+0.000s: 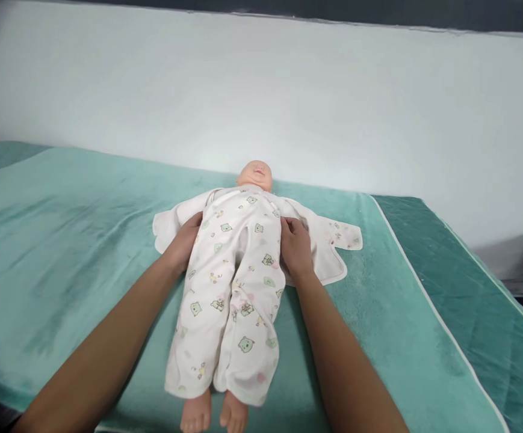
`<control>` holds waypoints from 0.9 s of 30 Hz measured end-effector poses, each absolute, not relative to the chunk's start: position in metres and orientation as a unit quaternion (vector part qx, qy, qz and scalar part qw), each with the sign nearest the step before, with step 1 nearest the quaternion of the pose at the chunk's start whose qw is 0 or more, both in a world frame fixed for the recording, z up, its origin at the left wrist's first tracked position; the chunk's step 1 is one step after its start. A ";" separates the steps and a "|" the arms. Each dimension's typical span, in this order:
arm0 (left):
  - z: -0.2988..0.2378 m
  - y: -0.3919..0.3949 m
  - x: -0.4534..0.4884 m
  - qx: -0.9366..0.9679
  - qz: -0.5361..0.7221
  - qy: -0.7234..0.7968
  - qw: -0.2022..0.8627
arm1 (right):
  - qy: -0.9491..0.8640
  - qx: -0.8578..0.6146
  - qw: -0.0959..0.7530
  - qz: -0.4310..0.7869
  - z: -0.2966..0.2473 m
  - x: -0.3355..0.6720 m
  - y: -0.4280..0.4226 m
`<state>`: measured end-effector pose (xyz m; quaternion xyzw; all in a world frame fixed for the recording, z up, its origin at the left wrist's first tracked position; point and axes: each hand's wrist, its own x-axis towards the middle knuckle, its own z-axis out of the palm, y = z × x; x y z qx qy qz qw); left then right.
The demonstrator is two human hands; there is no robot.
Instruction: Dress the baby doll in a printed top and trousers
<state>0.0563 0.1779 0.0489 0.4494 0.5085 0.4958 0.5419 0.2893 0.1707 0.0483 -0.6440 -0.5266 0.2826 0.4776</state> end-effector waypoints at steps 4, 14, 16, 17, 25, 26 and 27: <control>0.047 0.178 0.056 0.427 0.486 0.476 0.596 | -0.512 -0.642 0.486 0.300 0.048 0.288 0.170; 0.043 0.182 0.054 0.343 0.422 0.440 0.715 | -0.500 -0.639 0.489 0.320 0.051 0.287 0.169; 0.043 0.182 0.054 0.345 0.427 0.435 0.714 | -0.489 -0.628 0.502 0.337 0.052 0.286 0.168; 0.043 0.181 0.054 0.349 0.429 0.435 0.711 | -0.483 -0.624 0.508 0.346 0.052 0.285 0.167; 0.045 0.178 0.055 0.364 0.431 0.437 0.701 | -0.492 -0.589 0.520 0.377 0.059 0.284 0.169; 0.045 0.178 0.056 0.368 0.429 0.437 0.700 | -0.501 -0.586 0.517 0.370 0.061 0.283 0.169; 0.045 0.178 0.056 0.371 0.427 0.438 0.699 | -0.511 -0.585 0.516 0.360 0.062 0.282 0.169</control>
